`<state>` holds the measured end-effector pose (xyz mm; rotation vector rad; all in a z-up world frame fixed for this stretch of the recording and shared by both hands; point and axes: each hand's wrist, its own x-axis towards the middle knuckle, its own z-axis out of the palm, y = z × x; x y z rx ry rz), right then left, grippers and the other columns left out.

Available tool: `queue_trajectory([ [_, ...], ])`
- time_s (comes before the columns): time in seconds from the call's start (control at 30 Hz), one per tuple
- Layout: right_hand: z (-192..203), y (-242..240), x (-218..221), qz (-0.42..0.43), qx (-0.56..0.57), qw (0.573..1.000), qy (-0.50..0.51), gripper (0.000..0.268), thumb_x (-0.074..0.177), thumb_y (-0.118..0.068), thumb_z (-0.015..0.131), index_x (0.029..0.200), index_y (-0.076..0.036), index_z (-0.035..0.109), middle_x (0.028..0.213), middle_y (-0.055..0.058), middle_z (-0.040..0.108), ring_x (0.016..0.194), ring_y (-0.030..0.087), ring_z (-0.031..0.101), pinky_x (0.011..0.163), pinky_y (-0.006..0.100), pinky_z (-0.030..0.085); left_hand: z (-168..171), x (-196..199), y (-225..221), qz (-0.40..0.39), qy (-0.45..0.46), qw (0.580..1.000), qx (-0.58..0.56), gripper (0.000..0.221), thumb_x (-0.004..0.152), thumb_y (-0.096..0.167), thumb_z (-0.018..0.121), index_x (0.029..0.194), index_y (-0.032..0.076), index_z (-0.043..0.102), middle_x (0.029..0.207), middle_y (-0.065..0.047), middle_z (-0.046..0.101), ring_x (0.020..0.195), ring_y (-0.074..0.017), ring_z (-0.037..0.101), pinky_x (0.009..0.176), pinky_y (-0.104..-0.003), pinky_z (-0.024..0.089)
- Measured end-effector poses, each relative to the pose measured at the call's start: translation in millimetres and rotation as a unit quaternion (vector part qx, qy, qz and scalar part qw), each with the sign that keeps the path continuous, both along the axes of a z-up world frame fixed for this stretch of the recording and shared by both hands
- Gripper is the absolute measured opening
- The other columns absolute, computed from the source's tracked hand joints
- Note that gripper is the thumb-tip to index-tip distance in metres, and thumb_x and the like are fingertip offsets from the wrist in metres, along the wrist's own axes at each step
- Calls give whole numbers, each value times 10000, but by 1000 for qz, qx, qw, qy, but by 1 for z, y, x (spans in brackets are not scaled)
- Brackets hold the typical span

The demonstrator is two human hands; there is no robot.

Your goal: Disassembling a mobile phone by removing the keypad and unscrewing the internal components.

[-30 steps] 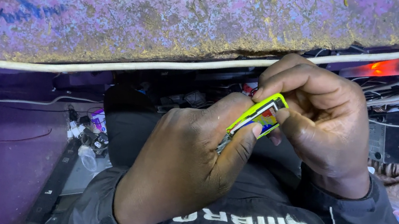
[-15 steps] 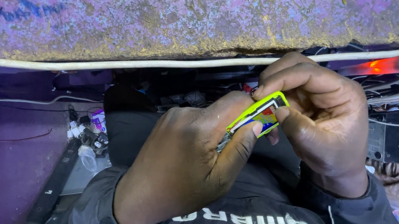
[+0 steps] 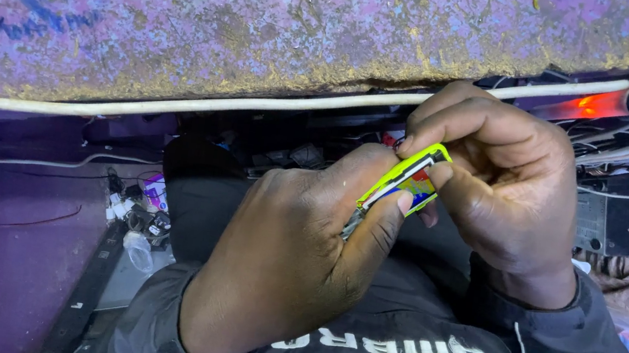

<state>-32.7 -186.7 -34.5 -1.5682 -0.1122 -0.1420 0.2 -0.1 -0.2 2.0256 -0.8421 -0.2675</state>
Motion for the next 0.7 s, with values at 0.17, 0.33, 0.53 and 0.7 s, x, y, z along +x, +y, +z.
queue_trajectory([
  [0.17, 2, 0, 1, 7, -5, 1000, 3, 323, 954, -283, 661, 1036, 30, 655, 994, 137, 578, 666, 126, 578, 520, 176, 534, -1, 1, 1, 3, -20, 1000, 14, 266, 1049, 281, 423, 1170, 137, 612, 868, -83, 709, 693, -456, 653, 505, -553, 413],
  [0.33, 1, 0, 2, 2, 2, 1000, 1, 233, 967, -201, 650, 1021, 26, 655, 979, 137, 576, 636, 131, 571, 504, 181, 521, 0, 2, 1, -8, -17, 1000, -5, 261, 1058, 268, 394, 1119, 137, 612, 917, -17, 704, 671, -379, 692, 523, -512, 444],
  [0.53, 2, 0, 3, 2, 1, 1000, 4, 276, 955, -233, 657, 1023, 34, 655, 987, 145, 579, 647, 134, 578, 499, 181, 529, 1, 4, 1, -4, -16, 1000, 11, 260, 1055, 290, 401, 1113, 155, 614, 848, -42, 704, 666, -407, 677, 519, -533, 436],
  [0.7, 4, -1, 4, 3, -9, 1000, 1, 199, 965, -168, 638, 1003, 27, 650, 969, 145, 575, 653, 142, 570, 489, 188, 525, -1, 3, 0, -6, -28, 999, 17, 297, 1059, 289, 399, 1215, 160, 616, 948, -65, 705, 681, -425, 672, 509, -563, 415],
])
